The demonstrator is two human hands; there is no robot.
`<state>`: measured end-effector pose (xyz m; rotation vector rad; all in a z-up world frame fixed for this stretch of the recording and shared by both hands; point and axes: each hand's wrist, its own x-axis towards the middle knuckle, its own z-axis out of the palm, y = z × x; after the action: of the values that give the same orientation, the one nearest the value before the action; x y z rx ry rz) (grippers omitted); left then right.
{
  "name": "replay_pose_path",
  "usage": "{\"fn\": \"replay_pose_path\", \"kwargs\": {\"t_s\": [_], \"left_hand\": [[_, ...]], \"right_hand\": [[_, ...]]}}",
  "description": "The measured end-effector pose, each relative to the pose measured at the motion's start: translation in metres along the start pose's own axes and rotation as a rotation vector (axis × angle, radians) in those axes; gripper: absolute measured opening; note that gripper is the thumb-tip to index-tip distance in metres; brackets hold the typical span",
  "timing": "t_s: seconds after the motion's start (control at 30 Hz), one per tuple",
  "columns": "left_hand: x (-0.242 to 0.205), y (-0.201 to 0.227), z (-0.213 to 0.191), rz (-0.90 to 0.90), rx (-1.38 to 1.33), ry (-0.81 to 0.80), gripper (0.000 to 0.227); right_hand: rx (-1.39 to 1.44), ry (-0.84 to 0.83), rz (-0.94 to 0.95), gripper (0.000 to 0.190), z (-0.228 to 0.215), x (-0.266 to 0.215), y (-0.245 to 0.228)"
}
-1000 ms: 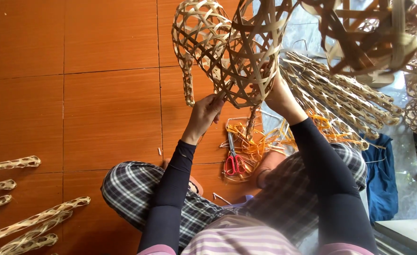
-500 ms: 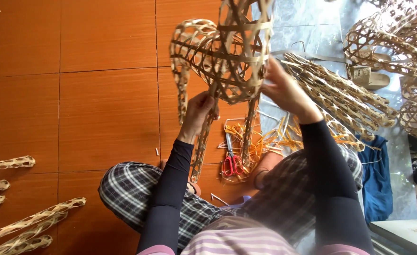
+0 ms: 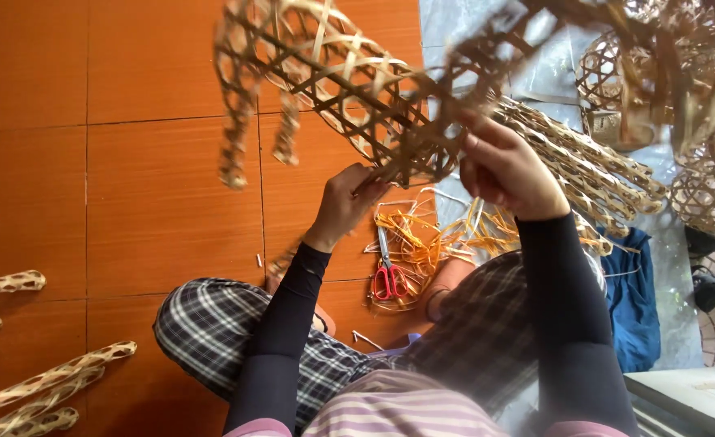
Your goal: Weaving and assembling a decorative horse figure using bamboo strips.
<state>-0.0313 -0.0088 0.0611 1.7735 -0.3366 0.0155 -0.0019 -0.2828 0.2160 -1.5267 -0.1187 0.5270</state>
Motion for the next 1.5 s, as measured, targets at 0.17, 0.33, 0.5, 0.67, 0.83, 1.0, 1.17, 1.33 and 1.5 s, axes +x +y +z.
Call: {"fn": "replay_pose_path", "kwargs": {"t_s": [0.17,0.33,0.5,0.67,0.83,1.0,1.17,1.33,1.5], "left_hand": [[0.0,-0.005,-0.006,0.293,0.367,-0.035,0.032],[-0.001,-0.024,-0.002,0.305,0.363,-0.001,0.034],[-0.003,0.004,0.003,0.235,0.249,0.02,0.031],[-0.007,0.007,0.008,0.002,-0.196,-0.027,0.024],[-0.009,-0.004,-0.005,-0.084,-0.33,0.016,0.023],[-0.013,0.002,-0.006,-0.208,-0.633,-0.078,0.023],[-0.009,-0.003,-0.022,-0.355,-0.423,-0.096,0.023],[-0.005,-0.039,-0.036,-0.266,-0.164,-0.143,0.025],[-0.002,-0.052,-0.039,-0.2,-0.258,-0.1,0.036]], "right_hand": [[0.493,-0.144,0.107,0.028,-0.026,0.01,0.035],[0.663,-0.272,-0.03,0.02,-0.023,0.022,0.064],[0.884,-0.345,-0.157,0.022,0.005,0.022,0.047],[0.862,-0.317,-0.256,0.045,0.012,0.011,0.025],[0.479,0.071,-0.374,0.047,-0.071,0.043,0.113],[-0.061,0.139,-0.344,0.099,-0.027,0.037,0.048],[0.041,-0.056,-0.307,0.121,-0.014,0.045,0.045],[-0.059,-0.102,-0.34,0.116,-0.001,0.044,0.053],[-0.12,-0.088,-0.309,0.107,0.012,0.054,0.055]]}}
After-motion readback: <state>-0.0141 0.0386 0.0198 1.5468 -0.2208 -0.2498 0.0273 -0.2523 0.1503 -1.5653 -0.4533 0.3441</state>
